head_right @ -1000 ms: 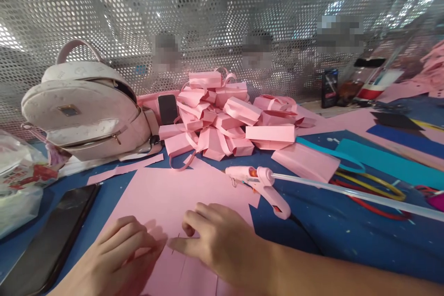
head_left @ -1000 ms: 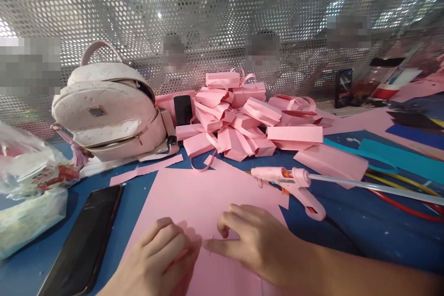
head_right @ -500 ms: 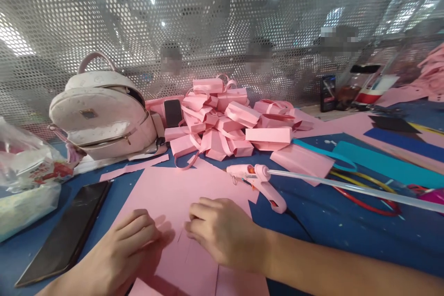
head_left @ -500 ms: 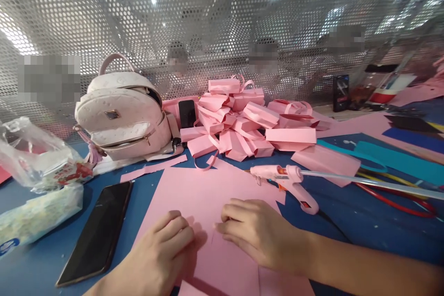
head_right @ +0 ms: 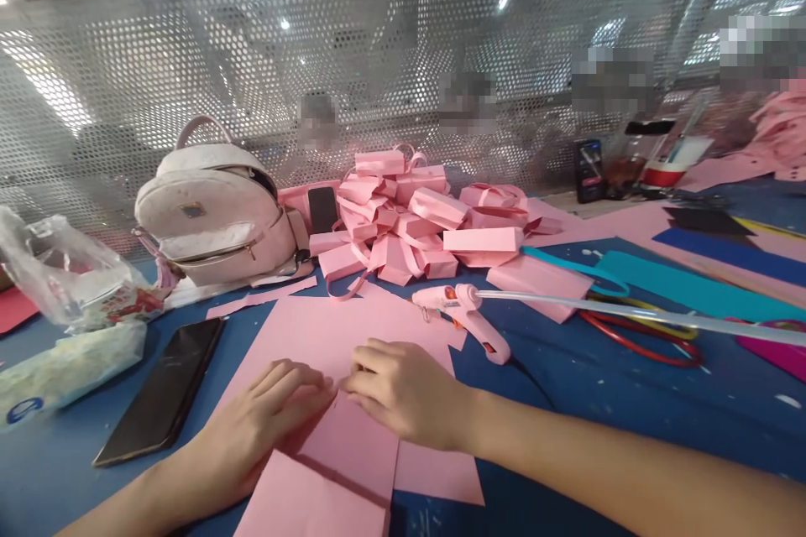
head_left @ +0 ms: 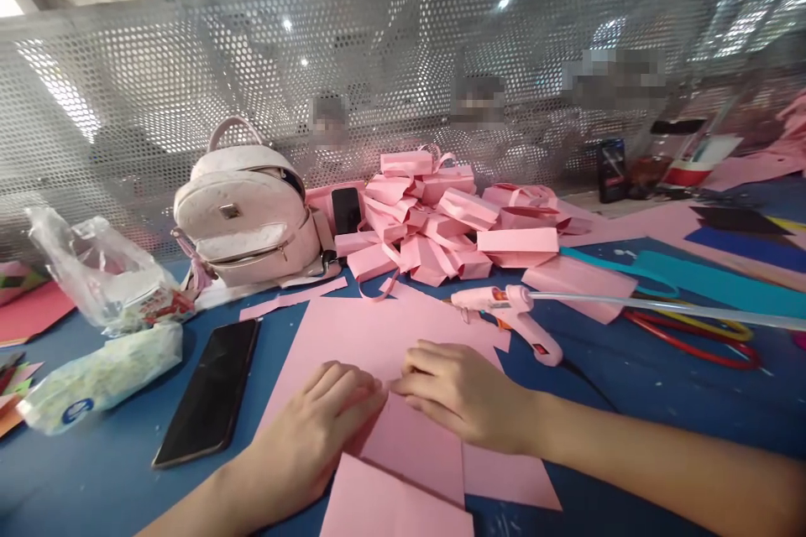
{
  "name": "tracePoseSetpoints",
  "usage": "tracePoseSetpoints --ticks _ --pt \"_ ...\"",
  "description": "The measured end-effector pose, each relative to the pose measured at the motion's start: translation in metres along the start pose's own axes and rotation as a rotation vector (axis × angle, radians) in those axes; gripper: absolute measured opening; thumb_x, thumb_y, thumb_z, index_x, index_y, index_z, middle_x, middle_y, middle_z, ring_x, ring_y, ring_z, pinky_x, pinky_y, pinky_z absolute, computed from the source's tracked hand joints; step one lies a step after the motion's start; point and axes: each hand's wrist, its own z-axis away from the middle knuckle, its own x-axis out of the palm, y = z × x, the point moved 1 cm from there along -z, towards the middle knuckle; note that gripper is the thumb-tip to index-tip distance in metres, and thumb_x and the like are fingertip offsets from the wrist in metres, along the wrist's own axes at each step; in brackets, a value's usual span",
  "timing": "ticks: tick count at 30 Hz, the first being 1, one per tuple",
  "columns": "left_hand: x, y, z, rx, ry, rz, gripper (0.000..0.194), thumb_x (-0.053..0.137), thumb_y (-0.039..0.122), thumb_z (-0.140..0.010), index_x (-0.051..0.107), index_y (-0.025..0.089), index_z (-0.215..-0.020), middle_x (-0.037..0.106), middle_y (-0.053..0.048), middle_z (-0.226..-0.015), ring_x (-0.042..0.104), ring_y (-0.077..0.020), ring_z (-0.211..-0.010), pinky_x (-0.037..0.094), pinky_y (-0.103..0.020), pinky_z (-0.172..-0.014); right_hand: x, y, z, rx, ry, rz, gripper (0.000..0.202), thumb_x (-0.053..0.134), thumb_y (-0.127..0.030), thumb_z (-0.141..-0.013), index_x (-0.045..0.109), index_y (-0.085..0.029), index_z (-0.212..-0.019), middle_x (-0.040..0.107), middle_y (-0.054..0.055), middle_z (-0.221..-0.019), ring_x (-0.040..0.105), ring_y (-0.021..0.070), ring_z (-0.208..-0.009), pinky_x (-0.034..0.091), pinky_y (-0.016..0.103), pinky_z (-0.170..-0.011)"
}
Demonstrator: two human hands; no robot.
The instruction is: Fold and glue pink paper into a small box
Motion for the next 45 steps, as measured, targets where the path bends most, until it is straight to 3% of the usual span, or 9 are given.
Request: tracePoseSetpoints --ticks 8,15,21,28,34,38,42,45 --pt "-0.002 -0.009 0.0 0.056 0.155 -0.012 0.043 0.047 -0.006 -0.078 0.065 0.017 -0.11 0.063 -0.011 -0.109 0.054 -0.0252 -0.098 0.049 -0.039 -0.08 0.0 0.001 0.001 0.005 0.005 -0.035 0.029 0.043 -0.02 -0.102 0.071 -0.017 -0.112 0.063 0.007 -0.094 0.054 0.0185 -0.081 0.042 0.03 -0.068" --pt "-0.003 -0.009 0.002 0.062 0.172 0.025 0.042 0.045 -0.007 -0.08 0.065 0.015 -0.11 0.065 -0.01 -0.104 0.056 -0.0236 -0.096 0.051 -0.037 -0.079 -0.001 0.002 0.0 -0.009 0.003 -0.035 0.032 0.04 -0.02 -0.103 0.071 -0.017 -0.112 0.062 0.007 -0.092 0.053 0.0187 -0.08 0.041 0.03 -0.068" --pt "-0.002 -0.009 0.001 0.051 0.164 0.043 0.035 0.042 -0.003 -0.088 0.065 0.016 -0.107 0.066 -0.011 -0.104 0.057 -0.0223 -0.095 0.052 -0.035 -0.079 -0.003 0.001 -0.003 -0.027 -0.062 0.027 0.03 0.046 -0.025 -0.103 0.069 -0.023 -0.121 0.059 0.006 -0.092 0.051 0.0193 -0.08 0.039 0.029 -0.066" --pt "0.0 -0.012 0.001 0.061 0.179 0.055 0.032 0.04 0.0 -0.093 0.064 0.015 -0.11 0.066 -0.011 -0.101 0.059 -0.0219 -0.095 0.051 -0.035 -0.081 0.0 0.004 -0.003 0.024 0.041 -0.121 0.032 0.042 -0.017 -0.1 0.074 -0.016 -0.095 0.057 0.005 -0.083 0.05 0.0159 -0.073 0.038 0.028 -0.063" --pt "0.002 -0.013 0.002 0.063 0.187 0.083 0.033 0.042 -0.001 -0.093 0.063 0.014 -0.112 0.065 -0.011 -0.104 0.058 -0.0219 -0.096 0.05 -0.035 -0.081 -0.002 0.004 -0.003 0.022 0.016 -0.13 0.029 0.043 -0.016 -0.1 0.072 -0.016 -0.094 0.058 0.005 -0.086 0.051 0.0162 -0.074 0.038 0.028 -0.064" --pt "0.001 -0.011 0.001 0.042 0.166 0.116 0.032 0.041 -0.002 -0.093 0.063 0.015 -0.108 0.065 -0.01 -0.104 0.057 -0.0217 -0.096 0.049 -0.035 -0.082 -0.002 0.007 -0.004 0.036 0.006 -0.136 0.031 0.043 -0.02 -0.102 0.072 -0.016 -0.092 0.059 0.005 -0.085 0.051 0.0167 -0.074 0.037 0.028 -0.064" --pt "0.003 -0.009 0.0 0.005 0.166 0.16 0.025 0.041 0.007 -0.1 0.063 0.016 -0.108 0.066 -0.01 -0.105 0.059 -0.0212 -0.099 0.05 -0.034 -0.086 -0.003 0.011 -0.003 0.056 0.004 -0.182 0.035 0.039 -0.024 -0.104 0.074 -0.017 -0.103 0.061 0.006 -0.087 0.055 0.0176 -0.079 0.039 0.028 -0.068" --pt "0.004 -0.008 0.001 -0.009 0.166 0.161 0.024 0.04 0.012 -0.102 0.061 0.017 -0.113 0.067 -0.01 -0.11 0.06 -0.0213 -0.102 0.051 -0.033 -0.088 -0.004 0.012 0.0 0.082 0.006 -0.205 0.033 0.043 -0.035 -0.102 0.071 -0.017 -0.102 0.064 0.005 -0.087 0.057 0.0175 -0.078 0.039 0.028 -0.068"
